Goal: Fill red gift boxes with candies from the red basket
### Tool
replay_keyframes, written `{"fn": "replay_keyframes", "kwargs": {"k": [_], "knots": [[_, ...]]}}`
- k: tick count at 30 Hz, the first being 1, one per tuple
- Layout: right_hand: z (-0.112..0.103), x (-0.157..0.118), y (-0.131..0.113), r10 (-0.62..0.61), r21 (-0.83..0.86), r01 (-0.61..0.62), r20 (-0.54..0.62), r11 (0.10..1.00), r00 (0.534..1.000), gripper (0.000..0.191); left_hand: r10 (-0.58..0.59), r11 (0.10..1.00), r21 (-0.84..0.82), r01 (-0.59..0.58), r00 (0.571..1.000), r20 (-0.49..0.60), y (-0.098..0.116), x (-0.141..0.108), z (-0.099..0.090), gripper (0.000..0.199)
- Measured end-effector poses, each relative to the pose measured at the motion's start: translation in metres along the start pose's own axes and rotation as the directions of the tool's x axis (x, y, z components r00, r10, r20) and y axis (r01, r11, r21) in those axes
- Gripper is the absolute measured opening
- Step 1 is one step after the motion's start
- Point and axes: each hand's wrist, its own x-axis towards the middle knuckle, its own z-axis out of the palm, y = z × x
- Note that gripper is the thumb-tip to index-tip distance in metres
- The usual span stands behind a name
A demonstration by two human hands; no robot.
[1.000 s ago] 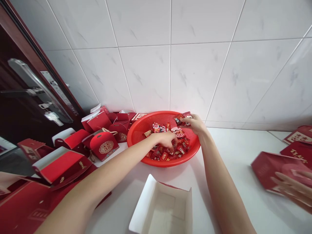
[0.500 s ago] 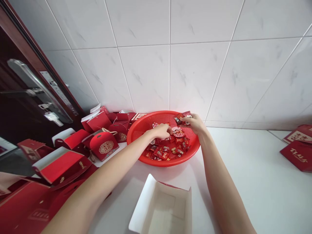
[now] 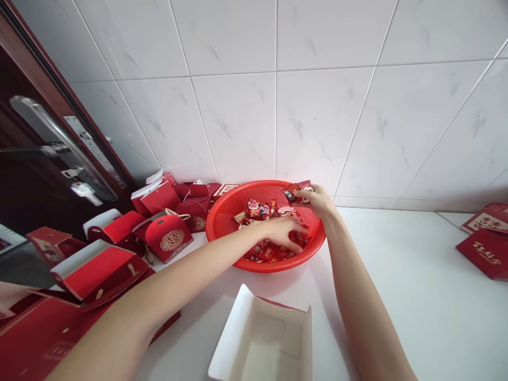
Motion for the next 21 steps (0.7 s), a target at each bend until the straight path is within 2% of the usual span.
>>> {"fn": "replay_keyframes", "kwargs": {"k": [2,4,7,9,13,17,21], "knots": [[0.000,0.000,0.000,-0.001,-0.002,0.001,-0.001,1.000,1.000,0.011,-0.023,0.997,0.075,0.017,0.997,0.072,0.002,0.001,0.001,0.041],[0.000,-0.001,-0.001,-0.003,-0.002,0.003,-0.002,1.000,1.000,0.011,-0.131,0.982,0.145,0.117,0.987,0.093,0.003,-0.001,-0.003,0.032],[0.001,-0.002,-0.002,-0.002,0.000,0.002,0.001,1.000,1.000,0.009,-0.339,0.923,0.204,0.327,0.940,0.027,-0.001,-0.007,-0.016,0.026],[0.002,-0.003,-0.003,0.000,0.003,0.000,-0.002,1.000,1.000,0.008,-0.419,0.886,0.200,0.419,0.907,-0.046,-0.006,-0.012,-0.024,0.028],[0.003,-0.003,-0.004,0.009,0.006,-0.009,-0.013,1.000,1.000,0.009,-0.462,0.872,0.121,0.475,0.879,-0.119,-0.018,-0.018,-0.032,0.027],[0.002,-0.003,-0.004,0.014,0.002,-0.014,-0.011,1.000,1.000,0.007,-0.478,0.875,0.018,0.484,0.870,-0.123,-0.022,-0.018,-0.034,0.017],[0.002,-0.003,-0.003,0.010,0.001,-0.010,-0.005,1.000,1.000,0.006,-0.509,0.860,-0.033,0.510,0.851,-0.125,-0.024,-0.017,-0.034,0.021]]}}
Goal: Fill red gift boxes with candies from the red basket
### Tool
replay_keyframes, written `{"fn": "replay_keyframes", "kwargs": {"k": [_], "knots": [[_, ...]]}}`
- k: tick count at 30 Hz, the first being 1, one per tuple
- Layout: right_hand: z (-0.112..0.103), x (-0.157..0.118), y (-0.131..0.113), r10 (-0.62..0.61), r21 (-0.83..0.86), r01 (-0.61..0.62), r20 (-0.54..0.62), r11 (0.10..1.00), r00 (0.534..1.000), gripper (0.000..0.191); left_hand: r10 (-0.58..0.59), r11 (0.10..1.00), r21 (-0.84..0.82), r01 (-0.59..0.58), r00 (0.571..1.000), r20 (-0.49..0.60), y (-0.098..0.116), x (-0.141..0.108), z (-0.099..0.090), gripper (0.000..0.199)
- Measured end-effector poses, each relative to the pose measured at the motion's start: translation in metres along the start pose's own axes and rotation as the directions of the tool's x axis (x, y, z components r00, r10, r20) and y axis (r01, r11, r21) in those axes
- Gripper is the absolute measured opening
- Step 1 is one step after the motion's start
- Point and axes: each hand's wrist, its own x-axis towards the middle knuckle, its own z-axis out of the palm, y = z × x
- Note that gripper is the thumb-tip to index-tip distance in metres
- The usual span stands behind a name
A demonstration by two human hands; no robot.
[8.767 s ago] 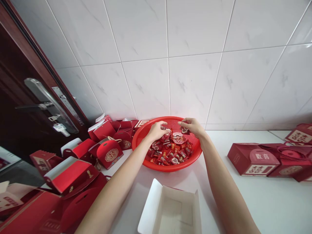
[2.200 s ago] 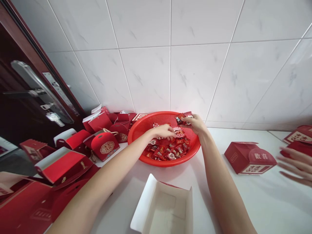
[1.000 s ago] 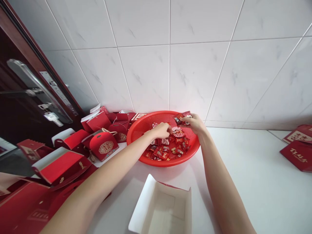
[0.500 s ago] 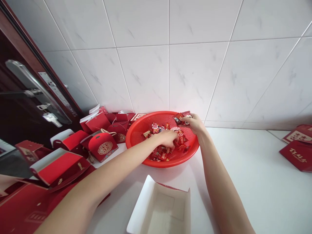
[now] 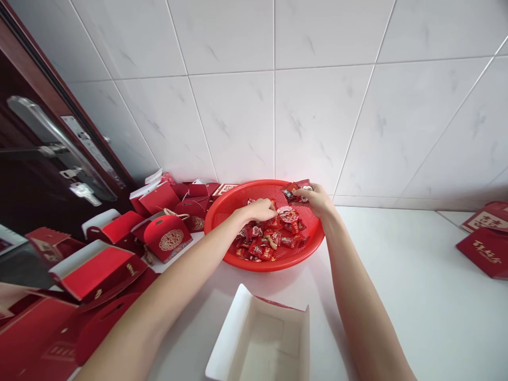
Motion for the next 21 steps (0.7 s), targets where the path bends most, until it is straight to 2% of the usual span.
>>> {"fn": "replay_keyframes", "kwargs": {"k": [8,9,10,11,12,13,14,15,17,18,20,21], "knots": [[-0.001,0.000,0.000,-0.003,-0.010,0.003,0.012,1.000,1.000,0.008,-0.015,1.000,-0.014,0.014,0.999,-0.042,-0.011,-0.007,-0.011,0.015],[-0.001,0.000,0.000,-0.004,-0.010,0.004,0.014,1.000,1.000,0.008,-0.025,0.999,-0.019,0.025,1.000,-0.014,-0.011,-0.010,-0.014,0.014],[-0.001,0.000,0.000,-0.005,-0.010,0.005,0.016,1.000,1.000,0.009,-0.051,0.998,-0.025,0.053,0.997,0.059,-0.010,-0.013,-0.015,0.016],[-0.001,0.000,0.000,-0.007,-0.009,0.007,0.018,1.000,1.000,0.009,-0.094,0.995,-0.017,0.098,0.980,0.174,-0.007,-0.016,-0.016,0.021],[-0.001,0.001,0.001,-0.010,-0.009,0.010,0.018,1.000,1.000,0.009,-0.149,0.988,0.019,0.150,0.940,0.307,-0.003,-0.019,-0.016,0.028],[-0.001,0.001,0.001,-0.012,-0.008,0.012,0.018,1.000,1.000,0.009,-0.208,0.978,0.088,0.189,0.882,0.422,0.002,-0.022,-0.014,0.035],[-0.001,0.001,0.001,-0.013,-0.008,0.013,0.018,1.000,1.000,0.009,-0.271,0.962,0.181,0.206,0.824,0.497,0.008,-0.025,-0.011,0.041],[-0.001,0.001,0.002,-0.013,-0.009,0.014,0.015,1.000,1.000,0.010,-0.321,0.938,0.285,0.196,0.800,0.507,0.014,-0.027,-0.007,0.045],[-0.001,0.002,0.002,-0.013,-0.011,0.013,0.009,1.000,1.000,0.010,-0.347,0.893,0.424,0.153,0.833,0.430,0.025,-0.030,0.000,0.047],[-0.001,0.002,0.003,-0.013,-0.012,0.013,0.006,1.000,1.000,0.010,-0.346,0.891,0.430,0.146,0.831,0.436,0.028,-0.031,0.004,0.047],[-0.001,0.002,0.003,-0.015,-0.014,0.015,0.004,1.000,1.000,0.010,-0.309,0.927,0.343,0.154,0.832,0.461,0.029,-0.031,0.008,0.044],[0.000,0.002,0.003,-0.016,-0.015,0.016,0.004,1.000,1.000,0.009,-0.268,0.949,0.275,0.154,0.854,0.446,0.028,-0.030,0.008,0.041]]}}
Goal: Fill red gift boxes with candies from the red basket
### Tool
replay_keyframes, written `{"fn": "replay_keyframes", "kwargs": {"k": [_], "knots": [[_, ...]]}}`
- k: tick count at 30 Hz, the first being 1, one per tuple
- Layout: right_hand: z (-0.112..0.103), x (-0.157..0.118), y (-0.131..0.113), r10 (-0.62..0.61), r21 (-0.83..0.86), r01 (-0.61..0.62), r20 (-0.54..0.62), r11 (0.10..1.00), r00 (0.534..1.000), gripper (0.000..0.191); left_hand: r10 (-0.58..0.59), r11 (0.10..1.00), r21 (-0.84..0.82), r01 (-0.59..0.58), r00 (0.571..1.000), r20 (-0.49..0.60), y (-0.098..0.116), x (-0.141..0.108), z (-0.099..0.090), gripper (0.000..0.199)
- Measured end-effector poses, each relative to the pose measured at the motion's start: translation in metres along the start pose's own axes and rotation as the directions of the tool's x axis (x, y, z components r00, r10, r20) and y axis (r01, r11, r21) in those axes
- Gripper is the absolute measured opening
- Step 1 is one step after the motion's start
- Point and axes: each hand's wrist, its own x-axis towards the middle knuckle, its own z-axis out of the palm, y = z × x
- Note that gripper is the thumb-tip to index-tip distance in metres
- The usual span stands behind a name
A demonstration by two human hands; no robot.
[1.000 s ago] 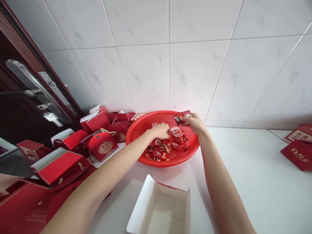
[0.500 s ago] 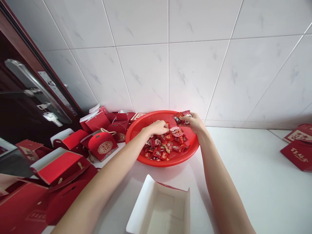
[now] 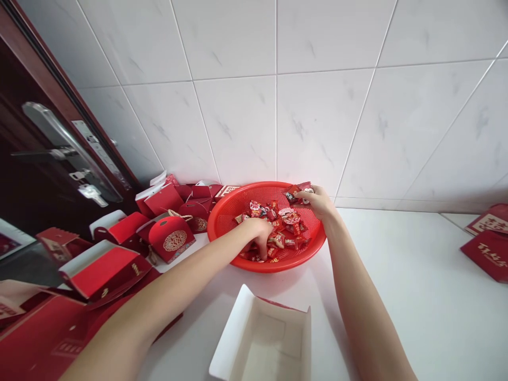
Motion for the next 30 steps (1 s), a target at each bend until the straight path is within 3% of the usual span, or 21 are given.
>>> {"fn": "replay_keyframes", "kwargs": {"k": [2,5,8,14,16,18,20,24,30], "knots": [[0.000,0.000,0.000,-0.002,-0.002,0.002,0.002,1.000,1.000,0.008,0.059,0.995,-0.070,-0.072,0.984,-0.166,-0.003,0.003,-0.002,0.028],[-0.001,0.001,0.000,-0.002,-0.004,0.002,0.005,1.000,1.000,0.009,0.077,0.991,-0.062,-0.115,0.898,-0.434,-0.007,0.007,-0.007,0.023],[-0.001,0.001,0.000,0.000,-0.006,0.000,0.002,1.000,1.000,0.011,0.081,0.991,-0.044,-0.124,0.842,-0.533,-0.012,0.008,-0.012,0.033],[0.000,0.000,-0.001,0.005,0.000,-0.005,-0.015,1.000,1.000,0.009,0.301,0.943,-0.006,-0.332,0.860,-0.413,-0.022,0.004,-0.014,0.025],[0.001,-0.001,-0.002,0.008,0.002,-0.008,-0.017,1.000,1.000,0.009,0.327,0.940,0.004,-0.340,0.900,-0.287,-0.018,0.002,-0.012,0.036],[0.001,-0.001,-0.002,0.010,0.005,-0.010,-0.018,1.000,1.000,0.009,0.272,0.962,0.057,-0.266,0.952,-0.140,-0.010,0.000,-0.008,0.059],[0.001,0.000,-0.002,0.010,0.008,-0.010,-0.018,1.000,1.000,0.010,0.207,0.972,0.129,-0.197,0.976,-0.068,-0.001,-0.002,-0.004,0.080],[0.001,0.000,-0.002,0.006,0.016,-0.006,-0.007,1.000,1.000,0.009,0.211,0.964,0.191,-0.186,0.970,-0.120,0.009,-0.003,0.003,0.086],[0.001,-0.006,-0.005,-0.008,0.038,0.007,0.021,0.999,1.000,0.005,0.260,0.957,0.172,-0.232,0.951,-0.165,-0.002,0.007,0.001,0.053]]}}
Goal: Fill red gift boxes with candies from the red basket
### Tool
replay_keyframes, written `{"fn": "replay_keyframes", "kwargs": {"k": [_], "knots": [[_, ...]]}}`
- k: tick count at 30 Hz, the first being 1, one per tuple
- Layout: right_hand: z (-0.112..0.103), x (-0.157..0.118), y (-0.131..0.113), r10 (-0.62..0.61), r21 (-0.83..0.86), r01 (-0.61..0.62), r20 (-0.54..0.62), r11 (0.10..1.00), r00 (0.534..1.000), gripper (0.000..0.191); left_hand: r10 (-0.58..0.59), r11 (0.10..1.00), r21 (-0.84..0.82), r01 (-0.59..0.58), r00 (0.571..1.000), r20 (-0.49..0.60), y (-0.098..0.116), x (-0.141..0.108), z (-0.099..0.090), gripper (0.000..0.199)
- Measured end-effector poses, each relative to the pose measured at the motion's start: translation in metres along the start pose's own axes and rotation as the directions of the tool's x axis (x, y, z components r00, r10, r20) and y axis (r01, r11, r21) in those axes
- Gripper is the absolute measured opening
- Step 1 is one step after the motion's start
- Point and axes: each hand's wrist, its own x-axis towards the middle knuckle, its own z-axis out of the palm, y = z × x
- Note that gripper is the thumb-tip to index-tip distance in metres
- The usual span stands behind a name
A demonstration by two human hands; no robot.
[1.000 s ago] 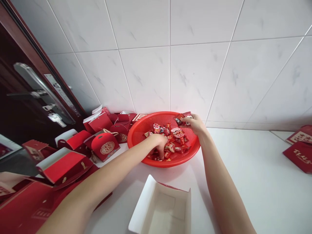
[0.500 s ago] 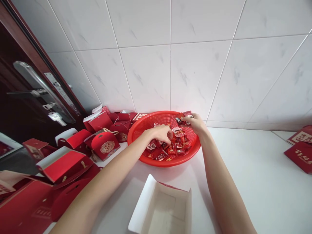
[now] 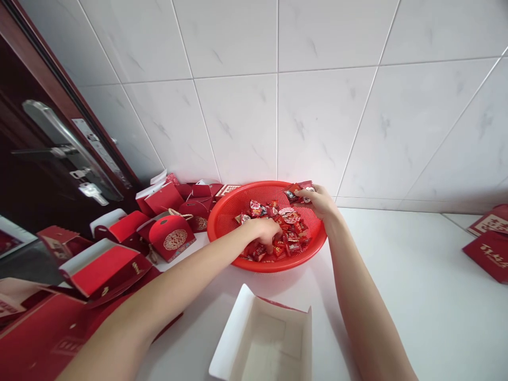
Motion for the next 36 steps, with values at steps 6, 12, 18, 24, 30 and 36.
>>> {"fn": "replay_keyframes", "kwargs": {"k": [6,12,18,24,30,36], "knots": [[-0.001,0.000,-0.001,0.015,-0.005,-0.015,-0.012,1.000,1.000,0.007,-0.034,0.986,-0.165,-0.016,0.955,-0.293,-0.020,0.004,-0.005,0.021],[-0.001,0.002,0.000,0.016,-0.003,-0.017,-0.008,1.000,1.000,0.008,-0.075,0.951,-0.306,-0.055,0.914,-0.399,-0.027,0.002,-0.006,0.021],[-0.001,0.002,0.000,0.029,-0.008,-0.029,-0.008,1.000,1.000,0.010,-0.111,0.922,-0.382,-0.062,0.903,-0.415,-0.027,0.002,-0.006,0.025],[-0.002,0.002,0.000,0.029,-0.015,-0.029,-0.011,0.999,1.000,0.009,-0.241,0.830,-0.558,0.017,0.913,-0.330,-0.028,0.005,-0.006,0.020],[-0.002,0.002,0.001,0.024,-0.027,-0.024,-0.001,0.999,1.000,0.006,-0.335,0.709,-0.699,0.092,0.916,-0.219,-0.024,0.007,-0.007,0.023],[-0.002,0.002,0.001,0.018,-0.029,-0.018,-0.001,0.999,1.000,0.006,-0.274,0.558,-0.827,0.070,0.956,-0.104,-0.019,0.011,-0.010,0.027]]}}
